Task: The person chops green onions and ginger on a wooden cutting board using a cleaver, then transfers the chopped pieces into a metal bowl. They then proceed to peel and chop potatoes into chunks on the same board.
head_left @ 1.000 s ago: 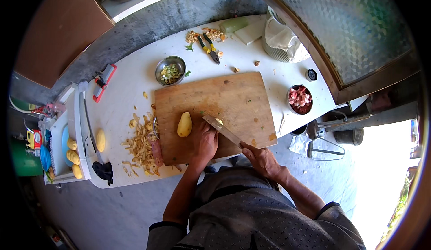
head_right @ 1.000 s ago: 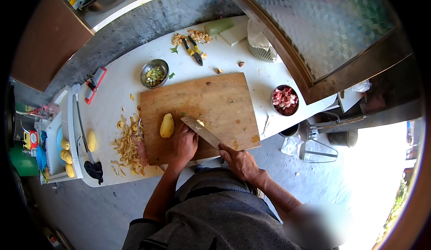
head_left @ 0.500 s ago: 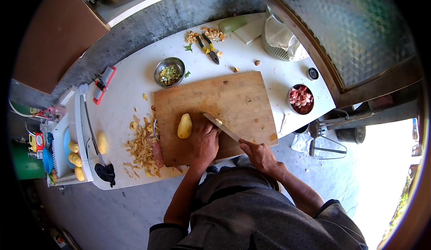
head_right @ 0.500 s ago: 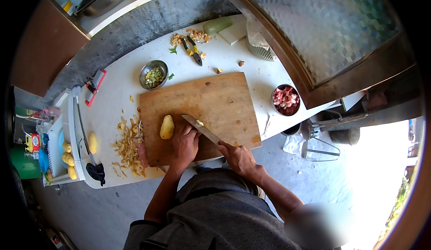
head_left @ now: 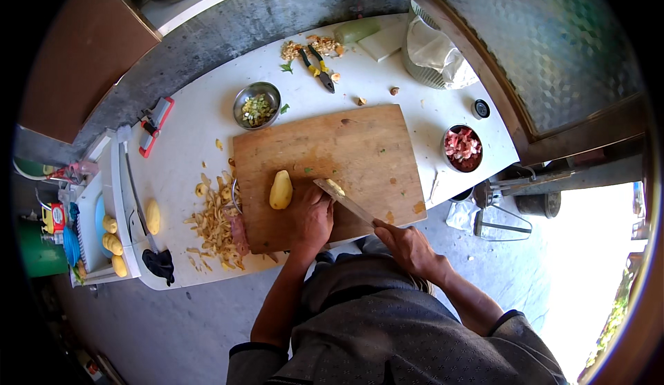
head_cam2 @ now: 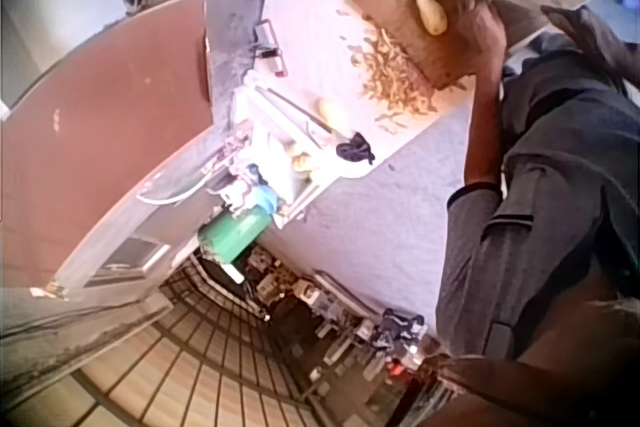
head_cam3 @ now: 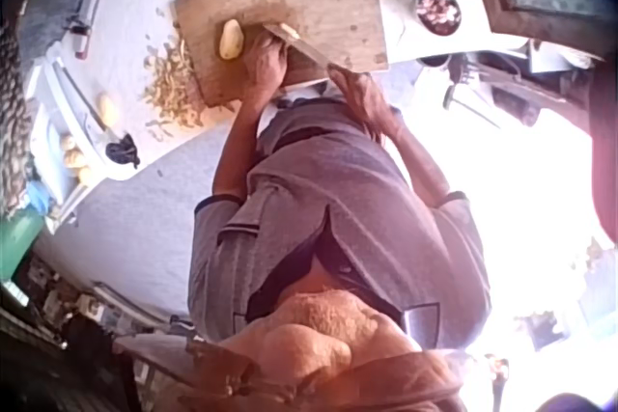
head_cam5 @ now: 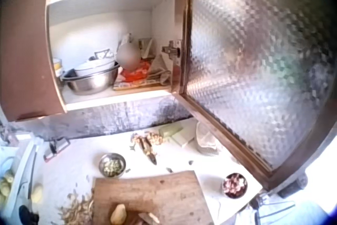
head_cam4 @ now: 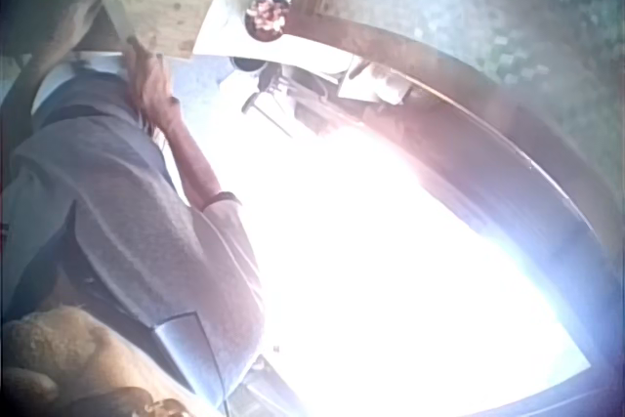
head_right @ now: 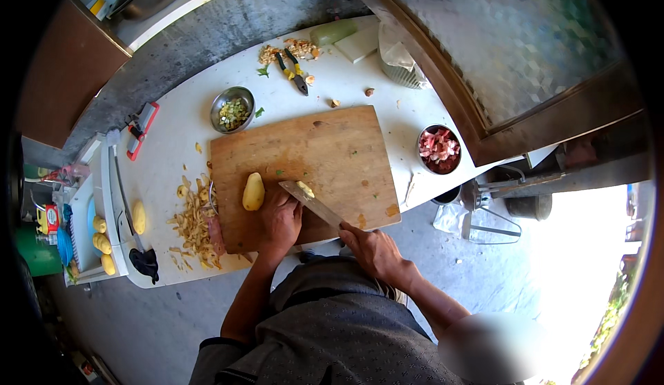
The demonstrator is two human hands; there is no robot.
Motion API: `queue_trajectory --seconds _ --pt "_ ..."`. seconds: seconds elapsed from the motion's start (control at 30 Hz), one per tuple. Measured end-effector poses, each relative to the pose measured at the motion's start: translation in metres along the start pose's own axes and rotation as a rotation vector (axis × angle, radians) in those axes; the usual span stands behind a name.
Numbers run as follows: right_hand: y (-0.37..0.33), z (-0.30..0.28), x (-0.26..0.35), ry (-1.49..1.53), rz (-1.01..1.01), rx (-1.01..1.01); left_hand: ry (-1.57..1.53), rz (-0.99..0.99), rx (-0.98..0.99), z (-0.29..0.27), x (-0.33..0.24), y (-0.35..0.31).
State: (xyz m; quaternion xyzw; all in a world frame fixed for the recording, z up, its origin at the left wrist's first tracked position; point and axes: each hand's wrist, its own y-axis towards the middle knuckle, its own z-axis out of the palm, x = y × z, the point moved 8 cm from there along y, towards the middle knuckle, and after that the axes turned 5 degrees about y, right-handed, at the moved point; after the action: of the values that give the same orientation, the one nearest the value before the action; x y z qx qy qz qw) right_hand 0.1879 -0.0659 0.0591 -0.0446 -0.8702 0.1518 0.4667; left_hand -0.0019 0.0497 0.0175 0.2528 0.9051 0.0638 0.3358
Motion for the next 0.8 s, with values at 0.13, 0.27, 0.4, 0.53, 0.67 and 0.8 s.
queue_trajectory --seconds 0.13,0.27,0.4,0.53,0.67,0.8 --pt "0.020 0.001 0.003 -0.018 0.001 -0.015 0.043 0.001 0.057 0.006 0.005 -0.002" --pt "0.014 0.002 -0.003 -0.010 -0.126 -0.104 0.106 0.049 -0.006 -0.006 -0.008 0.005" --pt "-0.005 0.000 -0.002 -0.007 -0.007 -0.026 0.004 -0.029 0.003 0.001 0.004 -0.003" --pt "-0.011 -0.004 0.000 -0.004 0.018 0.014 -0.024 -0.023 -0.010 0.005 0.008 -0.007" --pt "-0.005 -0.003 0.000 0.050 -0.040 -0.005 -0.054 0.001 -0.031 0.001 0.003 -0.003" --pt "0.015 0.002 0.003 -0.009 0.028 -0.015 -0.060 0.028 -0.015 0.002 0.005 -0.002"
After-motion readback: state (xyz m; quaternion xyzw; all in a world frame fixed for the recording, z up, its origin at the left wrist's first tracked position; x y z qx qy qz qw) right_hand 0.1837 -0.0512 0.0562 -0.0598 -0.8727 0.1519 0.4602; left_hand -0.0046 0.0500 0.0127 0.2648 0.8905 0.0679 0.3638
